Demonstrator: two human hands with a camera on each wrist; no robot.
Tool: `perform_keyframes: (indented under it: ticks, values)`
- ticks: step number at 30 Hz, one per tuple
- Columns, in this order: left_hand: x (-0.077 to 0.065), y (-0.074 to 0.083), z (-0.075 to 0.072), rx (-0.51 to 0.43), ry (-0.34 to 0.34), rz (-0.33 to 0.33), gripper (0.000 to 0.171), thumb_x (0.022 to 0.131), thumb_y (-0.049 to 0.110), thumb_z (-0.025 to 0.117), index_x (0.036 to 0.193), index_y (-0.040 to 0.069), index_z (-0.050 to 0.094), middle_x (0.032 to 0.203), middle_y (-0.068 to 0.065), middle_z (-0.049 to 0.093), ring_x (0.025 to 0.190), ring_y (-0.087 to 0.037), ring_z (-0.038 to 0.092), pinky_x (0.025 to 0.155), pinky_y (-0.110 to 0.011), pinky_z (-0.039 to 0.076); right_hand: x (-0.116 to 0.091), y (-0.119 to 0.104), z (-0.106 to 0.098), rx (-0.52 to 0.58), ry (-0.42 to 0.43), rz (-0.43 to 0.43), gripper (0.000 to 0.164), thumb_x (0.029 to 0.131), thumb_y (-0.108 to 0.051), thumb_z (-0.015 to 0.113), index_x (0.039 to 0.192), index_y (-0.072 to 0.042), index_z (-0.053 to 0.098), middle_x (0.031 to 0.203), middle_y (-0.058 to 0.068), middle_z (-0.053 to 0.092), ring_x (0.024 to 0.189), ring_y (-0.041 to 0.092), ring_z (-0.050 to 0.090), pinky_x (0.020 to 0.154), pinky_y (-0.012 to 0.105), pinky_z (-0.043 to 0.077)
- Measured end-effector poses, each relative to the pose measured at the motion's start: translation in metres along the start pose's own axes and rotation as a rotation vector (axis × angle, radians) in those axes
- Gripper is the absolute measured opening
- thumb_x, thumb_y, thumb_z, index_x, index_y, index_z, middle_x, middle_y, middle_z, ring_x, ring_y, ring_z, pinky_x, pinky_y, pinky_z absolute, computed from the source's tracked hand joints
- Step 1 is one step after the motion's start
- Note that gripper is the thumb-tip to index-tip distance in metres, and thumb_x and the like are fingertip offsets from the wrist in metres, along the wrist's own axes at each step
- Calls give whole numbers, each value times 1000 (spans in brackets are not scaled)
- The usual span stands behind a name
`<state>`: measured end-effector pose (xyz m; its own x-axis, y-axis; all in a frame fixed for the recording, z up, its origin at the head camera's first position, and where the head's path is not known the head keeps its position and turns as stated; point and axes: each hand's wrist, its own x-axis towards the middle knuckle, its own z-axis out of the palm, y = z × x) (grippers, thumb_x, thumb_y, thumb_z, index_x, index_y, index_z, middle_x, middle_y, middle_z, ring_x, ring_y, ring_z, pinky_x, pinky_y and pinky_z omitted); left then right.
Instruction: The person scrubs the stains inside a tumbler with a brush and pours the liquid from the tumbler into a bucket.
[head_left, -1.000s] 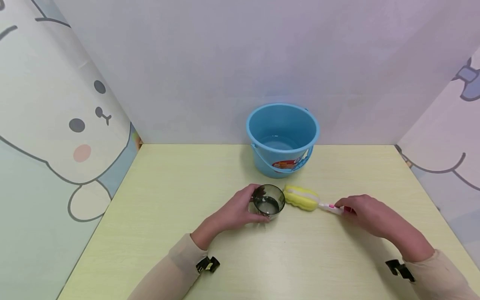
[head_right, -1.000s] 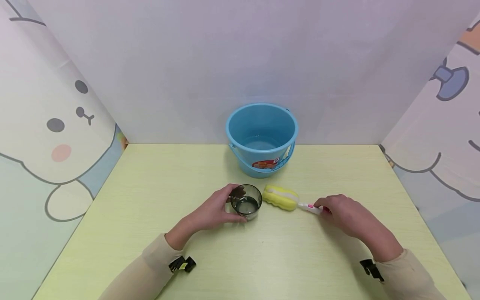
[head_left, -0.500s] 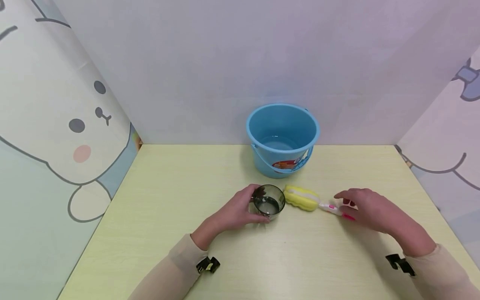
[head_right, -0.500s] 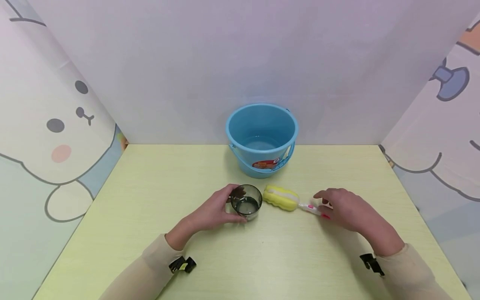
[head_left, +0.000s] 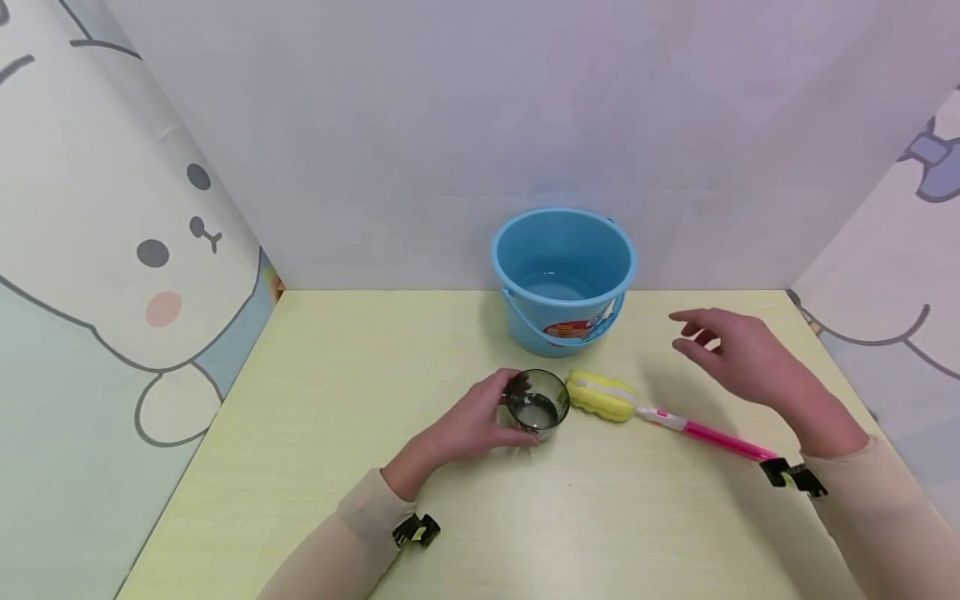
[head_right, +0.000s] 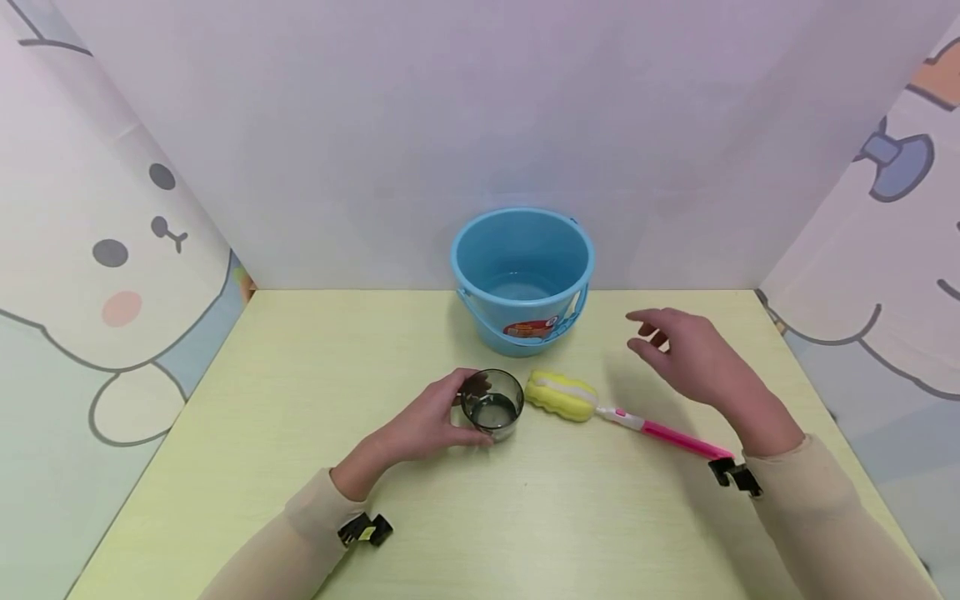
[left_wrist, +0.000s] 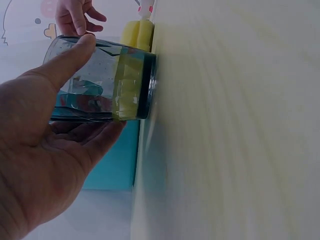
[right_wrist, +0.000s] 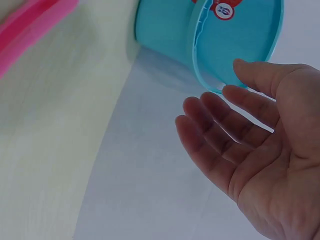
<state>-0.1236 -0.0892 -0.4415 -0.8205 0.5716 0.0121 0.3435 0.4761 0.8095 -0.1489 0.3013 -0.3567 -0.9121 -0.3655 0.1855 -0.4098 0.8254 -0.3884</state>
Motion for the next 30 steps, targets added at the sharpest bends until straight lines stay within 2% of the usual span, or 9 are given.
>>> perform_keyframes:
  ticks: [6,9,13,19,24,30]
  values:
    - [0,-1,0,-4,3,1,88,82,31,96,150,8,46,139,-6,61,127,-18,58,110,-36,49,22,-8,-13,76,53,92,43,104,-20,71,143,-4,63,115,15,73,102,39,72,71,29,57]
    - [-1,0,0,-8,5,0,87,82,30,96,150,8,46,139,-6,61,127,-18,58,110,-36,50,33,-12,-18,129,47,146,46,106,-23,68,147,-6,60,121,18,70,104,40,71,70,25,56]
    - [-1,1,0,-8,3,0,87,82,28,96,150,8,46,139,-6,61,127,-18,58,110,-36,50,47,-15,-23,185,38,176,48,107,-26,66,150,-6,56,124,20,68,100,39,72,67,20,55]
    - [-1,1,-1,-10,1,2,87,82,29,96,151,8,45,140,-6,61,128,-19,58,110,-36,49,66,-20,-28,272,30,227,53,109,-32,62,154,-6,53,128,21,65,102,40,73,70,14,54]
    - [-2,0,-1,-11,4,4,87,82,30,95,151,9,45,140,-6,61,128,-19,58,110,-36,50,84,-23,-31,362,29,271,59,109,-40,61,156,-7,50,133,22,62,105,37,72,75,16,58]
    - [-2,0,0,-14,5,6,87,82,30,96,150,9,46,140,-5,61,128,-18,58,110,-36,50,106,-27,-33,437,20,300,61,109,-40,60,158,-5,47,137,24,60,109,36,71,78,23,62]
